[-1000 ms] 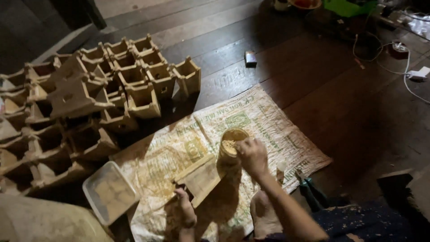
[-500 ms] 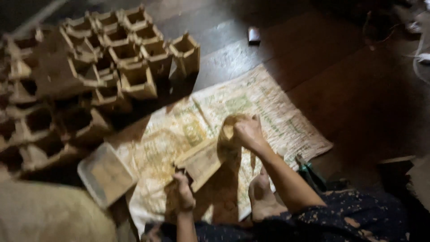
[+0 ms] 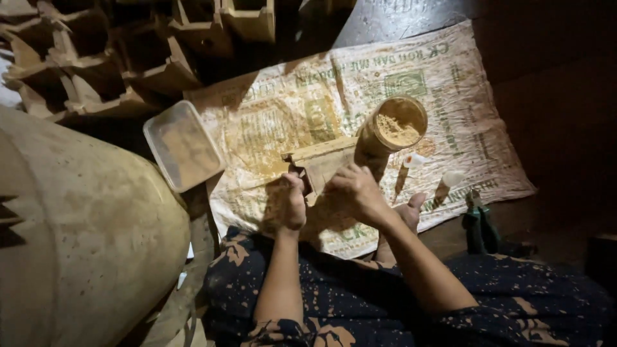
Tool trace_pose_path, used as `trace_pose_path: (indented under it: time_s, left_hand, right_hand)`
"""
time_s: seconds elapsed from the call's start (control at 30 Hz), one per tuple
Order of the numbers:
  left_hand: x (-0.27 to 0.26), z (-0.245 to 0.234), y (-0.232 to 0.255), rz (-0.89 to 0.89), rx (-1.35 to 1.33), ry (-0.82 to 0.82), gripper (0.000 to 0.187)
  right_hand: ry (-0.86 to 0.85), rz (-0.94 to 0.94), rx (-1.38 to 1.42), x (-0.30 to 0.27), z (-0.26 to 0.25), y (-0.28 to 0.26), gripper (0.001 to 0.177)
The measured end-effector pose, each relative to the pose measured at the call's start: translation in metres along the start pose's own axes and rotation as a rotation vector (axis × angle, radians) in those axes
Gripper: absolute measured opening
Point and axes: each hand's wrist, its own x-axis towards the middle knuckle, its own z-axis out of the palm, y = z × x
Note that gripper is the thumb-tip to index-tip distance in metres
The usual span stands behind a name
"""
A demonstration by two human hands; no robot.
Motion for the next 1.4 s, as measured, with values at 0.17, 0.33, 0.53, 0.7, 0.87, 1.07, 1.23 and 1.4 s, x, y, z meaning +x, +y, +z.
trace_pose_path:
  time_s: [0.17, 0.33, 0.53, 0.7, 0.87, 1.07, 1.23, 1.4]
  left_hand:
    - [-0.017, -0.029, 0.011, 0.232, 0.131, -0.124, 0.066]
    - [-0.019, -0.041, 0.033, 0.417, 0.134, -0.099, 0.055]
    - [-0.017, -0.039, 0.001, 0.525, -0.037, -0.377, 0.040]
    - [-0.023, -0.092, 0.046, 0.405, 0.213, -0.491, 0.071]
    - [0.010, -0.056, -0.005, 0.318, 0.178, -0.538, 0.073]
    - [-0.068, -0.120, 0.145, -0.176, -0.936, -0.527, 0.059]
    - [-0.078, -0.123, 0.154, -0.204, -0.898, -0.592, 0.054]
    - [-0.064, -0.106, 0.126, -0.107, -0.875, -0.525, 0.046]
  right_hand:
    - [-0.058, 0.027, 0.028, 0.003, 0.020, -0.007, 0.018]
    - [0.018, 0.095, 0.149, 0.015, 0.019, -0.018, 0.016]
    - [-0.027, 0.180, 0.141, 0.008, 0.032, -0.006, 0.021]
    - [-0.042, 0.171, 0.138, -0.023, 0.097, 0.026, 0.024]
    - [0.630, -0.066, -0.276, 0.001, 0.042, -0.063, 0.016]
    - [0.471, -0.087, -0.265, 0.005, 0.006, -0.102, 0.028]
    - [0.433, -0.064, -0.239, -0.008, 0.013, -0.105, 0.034]
    - [0.442, -0.041, -0.227, -0.005, 0.001, -0.108, 0.029]
